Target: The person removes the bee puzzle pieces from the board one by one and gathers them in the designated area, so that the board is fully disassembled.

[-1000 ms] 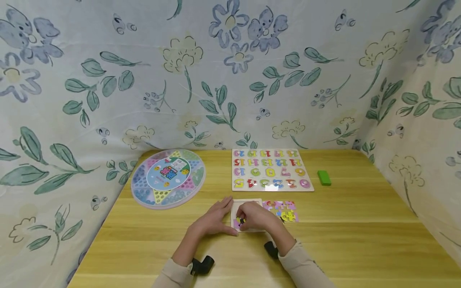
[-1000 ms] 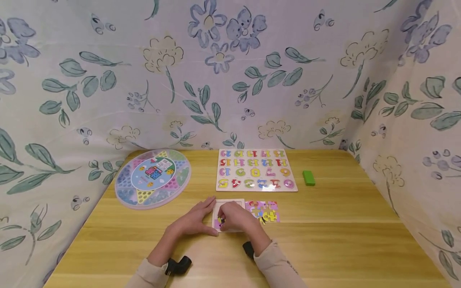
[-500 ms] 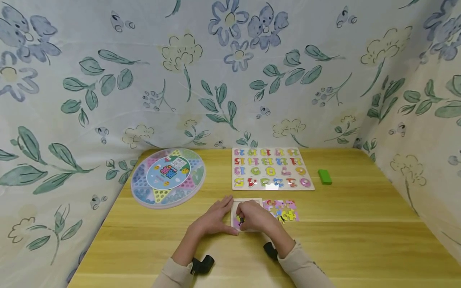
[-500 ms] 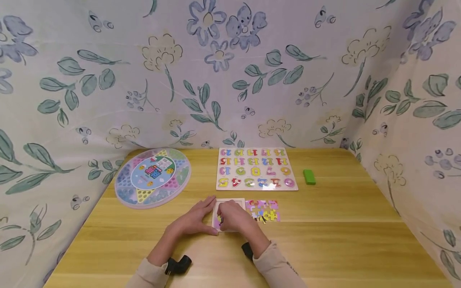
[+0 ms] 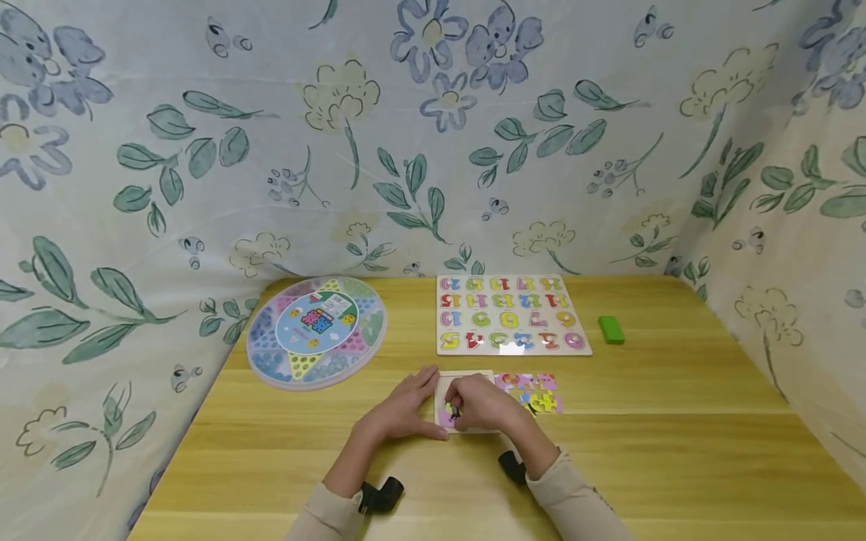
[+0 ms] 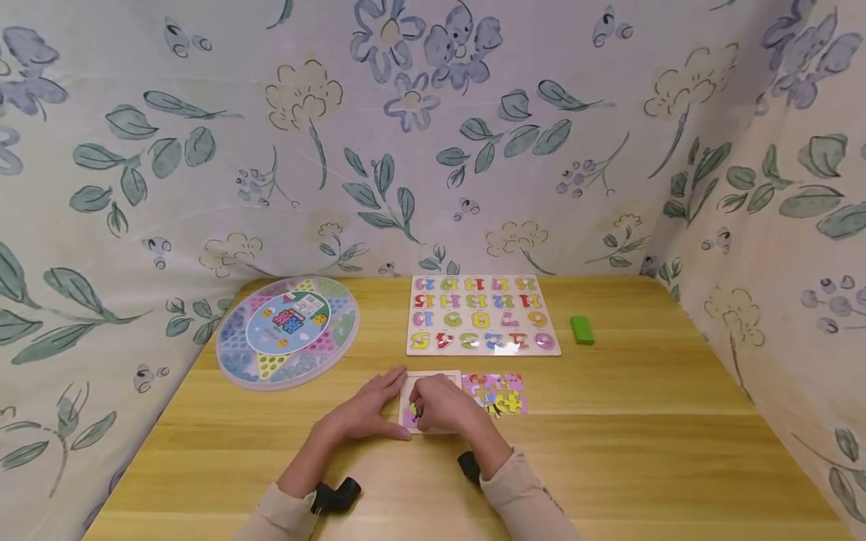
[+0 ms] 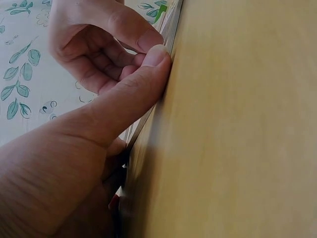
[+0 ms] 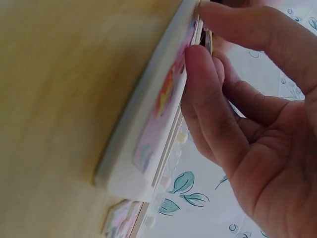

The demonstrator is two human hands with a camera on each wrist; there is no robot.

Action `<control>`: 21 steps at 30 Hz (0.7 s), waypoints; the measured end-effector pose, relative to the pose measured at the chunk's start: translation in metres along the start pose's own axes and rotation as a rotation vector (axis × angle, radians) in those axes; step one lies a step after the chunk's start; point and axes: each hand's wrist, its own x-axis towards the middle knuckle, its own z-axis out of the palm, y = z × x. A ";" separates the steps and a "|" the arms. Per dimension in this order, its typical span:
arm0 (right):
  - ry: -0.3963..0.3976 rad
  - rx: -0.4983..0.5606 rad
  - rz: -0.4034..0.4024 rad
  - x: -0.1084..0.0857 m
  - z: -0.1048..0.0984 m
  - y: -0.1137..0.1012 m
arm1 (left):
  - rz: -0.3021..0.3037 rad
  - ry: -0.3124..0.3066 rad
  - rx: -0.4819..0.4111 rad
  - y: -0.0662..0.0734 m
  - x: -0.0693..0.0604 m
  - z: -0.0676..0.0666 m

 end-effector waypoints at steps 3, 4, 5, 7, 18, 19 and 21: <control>-0.013 0.010 -0.003 0.000 0.000 0.002 | -0.002 -0.005 0.003 0.000 0.000 0.000; -0.014 0.016 -0.003 0.000 0.000 0.002 | -0.003 -0.005 0.004 0.000 0.000 0.000; -0.014 0.016 -0.004 0.001 0.000 0.003 | -0.001 -0.002 0.010 0.000 0.001 0.000; -0.015 0.012 0.005 0.001 -0.001 0.004 | 0.002 0.001 0.015 0.000 0.001 0.000; 0.018 0.083 0.086 -0.012 -0.017 0.012 | -0.028 -0.008 -0.005 -0.001 0.002 0.000; 0.025 0.085 0.092 -0.015 -0.020 0.014 | -0.033 -0.012 -0.005 -0.001 0.001 0.000; 0.041 0.080 0.097 -0.022 -0.024 0.020 | -0.051 -0.014 -0.020 -0.001 0.001 0.000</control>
